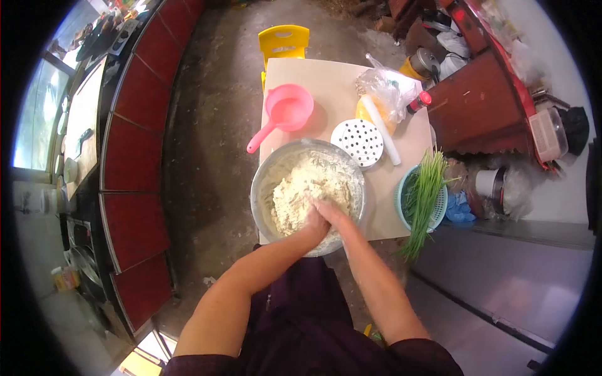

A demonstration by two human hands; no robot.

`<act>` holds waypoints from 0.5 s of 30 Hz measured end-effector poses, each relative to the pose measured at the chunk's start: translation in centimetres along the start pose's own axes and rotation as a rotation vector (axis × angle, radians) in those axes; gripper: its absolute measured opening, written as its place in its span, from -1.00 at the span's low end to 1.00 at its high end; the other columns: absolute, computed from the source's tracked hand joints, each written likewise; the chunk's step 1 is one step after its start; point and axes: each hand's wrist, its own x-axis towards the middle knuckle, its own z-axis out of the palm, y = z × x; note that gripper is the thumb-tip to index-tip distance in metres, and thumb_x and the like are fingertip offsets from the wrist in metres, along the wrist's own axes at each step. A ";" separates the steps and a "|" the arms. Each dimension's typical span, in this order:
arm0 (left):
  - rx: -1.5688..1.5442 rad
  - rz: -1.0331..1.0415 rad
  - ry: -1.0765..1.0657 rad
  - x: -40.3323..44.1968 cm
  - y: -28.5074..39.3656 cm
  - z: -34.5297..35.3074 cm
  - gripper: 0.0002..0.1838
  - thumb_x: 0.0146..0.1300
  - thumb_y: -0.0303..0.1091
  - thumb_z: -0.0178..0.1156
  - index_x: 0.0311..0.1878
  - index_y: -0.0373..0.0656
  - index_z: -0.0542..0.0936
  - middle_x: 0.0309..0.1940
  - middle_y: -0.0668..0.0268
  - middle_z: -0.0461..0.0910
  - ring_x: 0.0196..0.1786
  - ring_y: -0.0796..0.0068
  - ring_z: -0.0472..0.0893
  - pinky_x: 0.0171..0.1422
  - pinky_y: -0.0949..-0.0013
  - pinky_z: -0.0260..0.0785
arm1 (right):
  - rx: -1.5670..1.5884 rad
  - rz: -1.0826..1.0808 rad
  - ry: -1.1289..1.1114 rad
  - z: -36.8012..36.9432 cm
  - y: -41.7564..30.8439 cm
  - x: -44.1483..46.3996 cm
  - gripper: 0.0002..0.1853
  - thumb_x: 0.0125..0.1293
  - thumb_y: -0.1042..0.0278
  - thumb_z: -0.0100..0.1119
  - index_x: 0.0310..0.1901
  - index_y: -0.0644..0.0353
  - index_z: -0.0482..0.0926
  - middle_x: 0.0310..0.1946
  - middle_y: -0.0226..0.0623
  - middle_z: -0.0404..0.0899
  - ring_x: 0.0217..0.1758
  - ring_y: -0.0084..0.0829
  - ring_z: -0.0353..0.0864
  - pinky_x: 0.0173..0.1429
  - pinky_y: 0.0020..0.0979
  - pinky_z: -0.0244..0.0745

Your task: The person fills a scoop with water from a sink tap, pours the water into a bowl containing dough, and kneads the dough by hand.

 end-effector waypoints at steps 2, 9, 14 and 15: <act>-0.116 0.006 0.103 -0.3 -0.8 -0.4 -0.50 0.23 -0.11 0.00 0.23 0.00 0.45 0.30 0.27 0.31 0.41 0.09 0.14 0.41 -0.29 -0.18 | -0.017 -0.087 0.001 0.7 1.4 -1.5 -0.43 0.20 -0.02 0.13 0.07 0.33 0.50 0.01 -0.06 0.56 0.09 -0.25 0.50 0.22 -0.30 0.31; -0.615 0.067 0.192 -0.6 -5.4 2.3 -0.58 0.18 -0.28 0.10 0.14 -0.06 0.51 0.20 0.23 0.43 0.26 0.16 0.37 0.38 -0.06 0.05 | 0.116 -0.250 0.176 -1.5 -1.4 -7.5 -0.61 0.19 0.18 0.20 0.00 0.23 0.57 -0.09 -0.07 0.62 -0.02 -0.20 0.57 0.11 -0.31 0.40; -2.079 -0.393 0.248 0.3 -5.6 2.1 -0.70 0.39 -0.38 -0.04 0.15 -0.17 0.45 0.05 0.19 0.50 -0.02 0.33 0.51 0.09 0.38 0.36 | -0.417 -0.109 0.255 -1.0 -1.5 -3.9 -0.51 0.15 0.16 0.19 0.11 0.18 0.48 -0.02 -0.06 0.57 0.10 -0.06 0.51 0.16 -0.16 0.38; -1.980 -0.414 0.451 1.2 -4.4 2.9 -0.68 0.39 -0.38 -0.04 0.17 -0.16 0.44 0.04 0.17 0.51 -0.02 0.31 0.50 0.09 0.37 0.36 | -0.512 -0.183 0.272 0.1 0.1 -2.7 -0.47 0.15 0.14 0.18 0.15 0.17 0.44 0.01 -0.03 0.55 0.12 -0.02 0.48 0.19 -0.13 0.35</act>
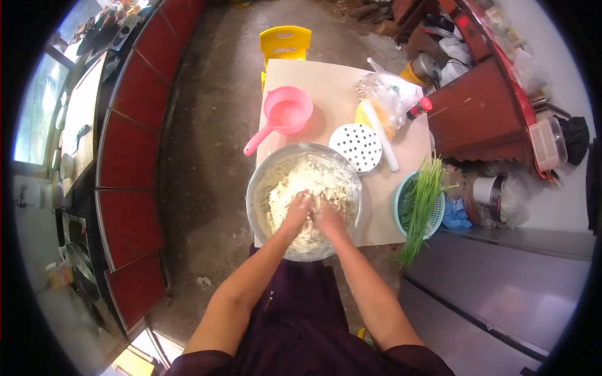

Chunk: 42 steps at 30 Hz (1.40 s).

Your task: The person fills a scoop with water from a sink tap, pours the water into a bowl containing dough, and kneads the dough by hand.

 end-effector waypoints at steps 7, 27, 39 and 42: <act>0.495 0.023 0.124 2.9 -1.7 0.1 -0.69 0.34 -0.23 -0.02 -0.04 -0.23 0.57 -0.22 0.01 0.61 -0.11 0.23 0.59 -0.02 0.27 0.39 | -0.132 -0.098 -0.259 -0.7 -2.1 -0.9 -0.35 0.16 0.12 0.11 0.28 0.15 0.26 0.07 0.06 0.47 0.17 0.01 0.43 0.34 0.00 0.15; 0.707 0.181 -0.235 -5.7 3.3 0.3 -0.59 0.35 -0.24 -0.19 0.14 -0.20 0.46 0.17 -0.05 0.40 0.26 0.00 0.32 0.38 0.16 0.11 | -0.701 -0.719 -0.237 0.6 -2.3 -1.1 -0.61 0.34 0.24 -0.20 0.11 0.11 0.48 0.09 -0.19 0.52 0.15 -0.20 0.49 0.32 -0.14 0.23; 0.619 0.090 0.259 3.8 -2.0 -2.9 -0.58 0.29 -0.07 0.09 -0.42 -0.30 0.60 -0.61 0.23 0.51 -0.52 0.36 0.50 -0.36 0.20 0.35 | 0.293 -0.182 -0.110 -1.4 -1.9 -2.8 -0.66 0.22 0.42 0.03 0.03 0.20 0.56 0.03 -0.08 0.53 0.02 -0.20 0.55 0.09 -0.29 0.46; 0.066 -0.398 0.339 4.1 -0.4 -1.9 -0.39 0.38 0.14 -0.14 -0.04 -0.28 0.58 -0.33 0.03 0.62 -0.24 0.08 0.59 -0.03 0.21 0.40 | 0.854 0.071 -0.150 -2.2 -3.6 -4.6 -0.62 0.38 0.25 -0.08 0.17 0.15 0.47 0.20 -0.18 0.41 0.16 -0.30 0.46 0.18 -0.33 0.40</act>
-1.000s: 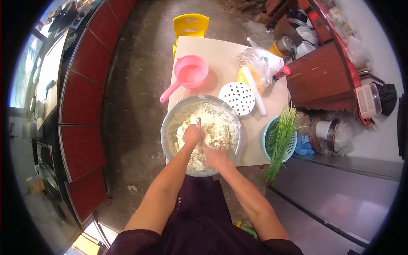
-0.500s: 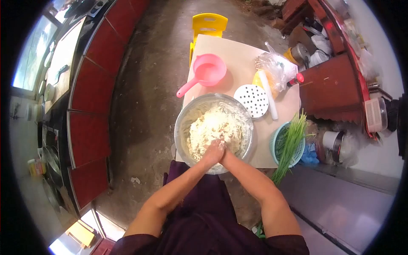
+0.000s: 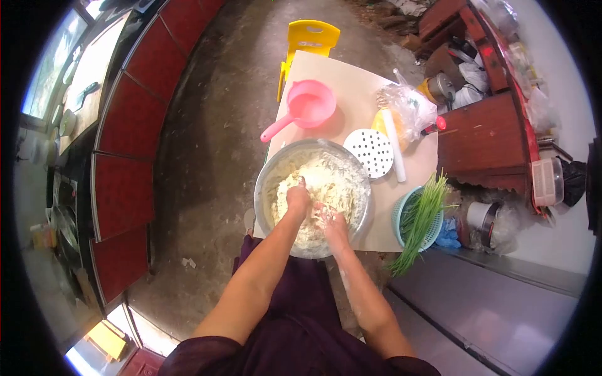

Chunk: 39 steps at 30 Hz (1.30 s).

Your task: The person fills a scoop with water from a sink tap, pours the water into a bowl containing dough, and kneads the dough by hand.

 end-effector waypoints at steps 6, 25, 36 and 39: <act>-0.406 -0.088 -0.327 -3.4 0.0 1.2 -0.17 0.30 0.41 -0.35 -0.02 -0.26 0.51 -0.03 0.08 0.50 0.03 0.23 0.44 0.14 0.22 0.30 | 0.572 0.003 -0.094 3.4 0.0 1.2 -0.29 0.43 -0.25 -0.40 0.45 0.03 -0.04 0.47 -0.30 -0.09 0.49 -0.35 -0.05 0.47 -0.25 -0.05; 0.851 0.707 0.009 -3.5 0.0 -1.4 -0.37 0.33 -0.08 -0.05 0.44 0.09 0.09 0.44 0.13 0.03 0.44 -0.11 0.03 0.41 -0.18 -0.06 | 0.627 0.159 -0.237 -1.2 -3.9 1.8 -0.29 0.37 -0.17 -0.11 0.45 -0.09 -0.03 0.45 -0.20 -0.04 0.47 -0.24 0.02 0.40 -0.14 0.13; 0.313 0.305 -0.006 -1.0 -4.0 -5.4 0.27 -0.35 -0.05 0.57 0.41 -0.16 -0.02 0.25 -0.05 0.28 0.32 0.01 0.29 0.36 0.15 0.19 | -1.294 -0.050 -0.263 -3.1 -1.4 9.8 0.03 -0.01 0.37 0.25 0.45 -0.34 -0.14 0.35 0.01 0.15 0.41 -0.02 0.17 0.36 -0.08 0.22; 0.462 0.248 0.114 1.3 -4.1 -3.9 0.19 -0.36 -0.09 0.57 0.36 -0.16 0.09 0.16 0.00 0.40 0.24 0.05 0.39 0.30 0.15 0.25 | -1.303 -0.001 -0.343 -2.7 -2.0 13.7 0.11 -0.07 0.34 0.30 0.43 -0.53 -0.21 0.41 0.06 0.01 0.44 0.02 0.11 0.38 -0.05 0.19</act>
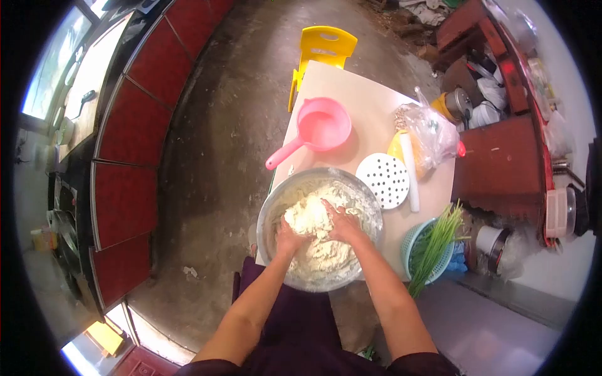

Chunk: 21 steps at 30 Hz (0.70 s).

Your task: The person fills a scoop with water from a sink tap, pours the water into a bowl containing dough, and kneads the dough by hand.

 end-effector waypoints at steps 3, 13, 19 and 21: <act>-0.100 0.027 -0.030 1.5 0.3 -0.6 0.02 -0.30 -0.11 0.53 0.29 -0.14 0.23 0.08 0.05 0.49 0.17 0.08 0.47 0.23 0.14 0.30 | 0.034 -0.049 0.014 -0.8 0.5 3.4 0.05 -0.11 0.35 0.34 0.39 -0.57 -0.04 0.38 0.05 0.09 0.39 0.00 0.19 0.36 -0.12 0.23; 0.044 0.231 0.280 -5.9 4.1 -0.2 -0.44 -0.11 -0.29 0.34 0.05 -0.11 0.45 -0.21 0.01 0.51 -0.10 -0.06 0.55 -0.04 0.03 0.40 | 0.328 -0.303 0.272 0.8 4.4 -0.2 -0.27 -0.20 0.46 0.34 0.15 -0.20 0.47 0.08 -0.20 0.49 0.15 -0.15 0.47 0.21 -0.29 0.39; -0.056 0.189 0.233 -8.2 6.0 -0.8 -0.41 -0.12 -0.34 0.31 0.07 -0.12 0.41 -0.16 -0.01 0.47 -0.09 -0.07 0.53 -0.05 0.02 0.40 | 0.461 -0.229 0.255 1.8 5.8 -1.5 -0.34 -0.19 0.40 0.40 0.09 -0.11 0.50 0.03 -0.24 0.53 0.13 -0.21 0.50 0.19 -0.32 0.40; -0.069 0.218 0.294 -8.4 5.6 -0.7 -0.40 -0.14 -0.36 0.31 0.07 -0.12 0.40 -0.17 0.00 0.46 -0.10 -0.07 0.53 -0.07 0.02 0.40 | 0.380 -0.247 0.339 2.2 5.2 -2.1 -0.34 -0.18 0.36 0.41 0.09 -0.14 0.49 0.06 -0.21 0.51 0.13 -0.18 0.50 0.19 -0.31 0.39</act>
